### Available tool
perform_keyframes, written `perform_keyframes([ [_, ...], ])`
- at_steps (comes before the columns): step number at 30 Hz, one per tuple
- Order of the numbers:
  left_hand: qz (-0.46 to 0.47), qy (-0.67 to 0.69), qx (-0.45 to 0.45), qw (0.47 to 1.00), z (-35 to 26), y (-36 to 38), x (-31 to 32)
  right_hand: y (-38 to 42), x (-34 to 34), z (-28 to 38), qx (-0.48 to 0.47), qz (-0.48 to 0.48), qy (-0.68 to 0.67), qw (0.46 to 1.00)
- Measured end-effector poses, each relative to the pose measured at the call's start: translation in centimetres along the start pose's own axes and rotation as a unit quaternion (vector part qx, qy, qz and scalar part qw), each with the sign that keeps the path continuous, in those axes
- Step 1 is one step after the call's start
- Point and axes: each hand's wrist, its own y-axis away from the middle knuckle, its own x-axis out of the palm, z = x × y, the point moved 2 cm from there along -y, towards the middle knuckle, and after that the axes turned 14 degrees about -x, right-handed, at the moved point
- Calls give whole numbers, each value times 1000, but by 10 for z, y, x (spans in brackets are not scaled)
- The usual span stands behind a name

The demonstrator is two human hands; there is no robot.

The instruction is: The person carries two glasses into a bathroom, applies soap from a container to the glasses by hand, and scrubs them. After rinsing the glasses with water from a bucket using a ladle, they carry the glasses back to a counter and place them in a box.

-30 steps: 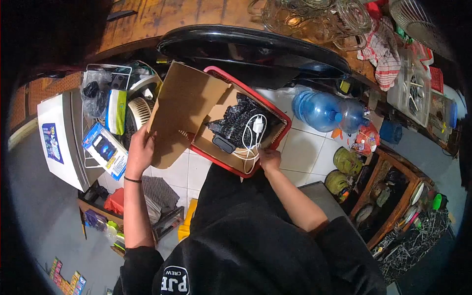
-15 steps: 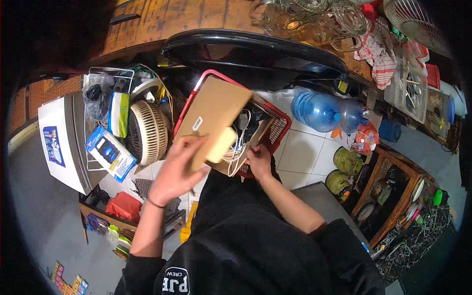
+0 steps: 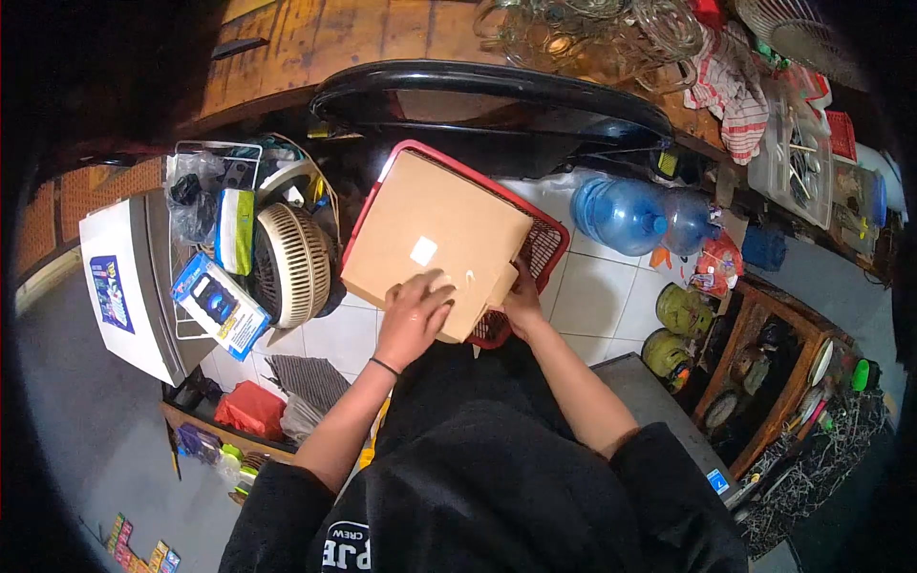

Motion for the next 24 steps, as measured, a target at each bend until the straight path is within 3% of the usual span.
perform_keyframes([
  [2,-164,26,-26,986,17,-5,-11,7,-7,0,-88,-5,36,995],
  [4,-258,16,-101,961,22,-11,-45,10,-15,5,-103,-8,56,993],
  [6,-289,-4,-143,946,32,-14,-73,15,-23,16,-117,-5,76,990],
  [8,-139,126,-206,961,55,-18,-88,22,-33,33,-112,16,84,990],
  [10,37,351,-207,913,73,-18,-83,27,-38,44,-94,38,58,993],
  [11,111,381,-212,893,79,-12,-81,32,-38,51,-124,72,96,985],
  [13,115,430,-202,872,74,4,-82,35,-37,58,-152,108,138,973],
  [16,140,512,-181,828,72,24,-80,38,-40,58,-93,128,90,983],
  [17,143,529,-180,817,71,30,-78,39,-42,55,-28,132,-95,986],
  [18,145,544,-179,807,70,34,-76,40,-43,52,36,130,-277,951],
  [19,148,544,-176,807,66,37,-72,40,-48,47,32,127,-278,952],
  [22,137,515,-152,832,47,35,-60,48,-60,30,-43,152,-87,984],
  [24,169,503,-148,835,35,24,-48,59,-72,33,-28,95,-54,994],
])
